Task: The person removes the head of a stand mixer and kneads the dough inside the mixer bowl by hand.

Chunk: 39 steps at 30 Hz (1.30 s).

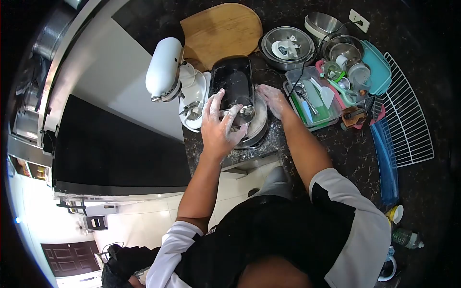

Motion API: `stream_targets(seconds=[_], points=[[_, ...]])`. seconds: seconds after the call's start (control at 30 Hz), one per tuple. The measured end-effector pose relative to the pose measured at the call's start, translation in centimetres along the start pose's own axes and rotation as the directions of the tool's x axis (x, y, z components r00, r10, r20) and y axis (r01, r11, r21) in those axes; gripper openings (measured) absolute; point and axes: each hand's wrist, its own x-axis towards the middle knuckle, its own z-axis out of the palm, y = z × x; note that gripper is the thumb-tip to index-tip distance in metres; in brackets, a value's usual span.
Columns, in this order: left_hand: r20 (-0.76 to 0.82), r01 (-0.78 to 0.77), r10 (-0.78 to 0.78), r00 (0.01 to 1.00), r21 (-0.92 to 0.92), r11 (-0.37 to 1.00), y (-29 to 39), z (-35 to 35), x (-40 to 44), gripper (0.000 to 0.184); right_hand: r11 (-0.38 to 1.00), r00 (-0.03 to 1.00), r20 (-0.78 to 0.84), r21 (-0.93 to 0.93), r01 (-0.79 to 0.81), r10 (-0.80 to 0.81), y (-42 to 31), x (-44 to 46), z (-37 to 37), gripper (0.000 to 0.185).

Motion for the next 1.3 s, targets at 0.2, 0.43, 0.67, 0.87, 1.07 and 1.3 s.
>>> stream_targets(seconds=[0.2,0.43,0.67,0.87,1.07,1.3], points=[[0.01,-0.018,0.018,1.0,0.013,1.0,0.0,-0.5,0.6,0.057,0.939,0.924,0.264,0.279,0.202,-0.278,4.2,-5.5,-1.5,0.06],[0.024,-0.059,0.059,0.998,0.013,0.998,0.2,-0.8,1.6,0.056,0.998,0.964,0.259,0.041,0.047,-0.056,-0.6,-11.4,3.9,0.076],[-0.014,-0.069,0.069,0.997,0.025,0.997,-0.1,-1.3,3.9,0.059,0.972,0.977,0.204,-0.206,0.112,-0.069,0.8,-9.3,3.1,0.085],[0.034,-0.049,0.048,0.998,0.022,0.999,-0.6,-1.9,6.5,0.061,0.995,0.98,0.199,-0.094,0.035,-0.016,0.1,-10.3,3.3,0.088],[0.029,0.001,-0.001,1.0,0.001,1.0,-0.8,-2.8,9.0,0.064,0.931,0.988,0.149,-0.357,0.079,-0.026,-0.3,-10.7,2.1,0.075],[0.128,0.089,-0.088,0.988,-0.007,0.996,-0.7,-3.5,11.2,0.062,0.688,0.926,0.188,-0.624,0.371,-0.328,-5.6,-11.4,6.6,0.067]])
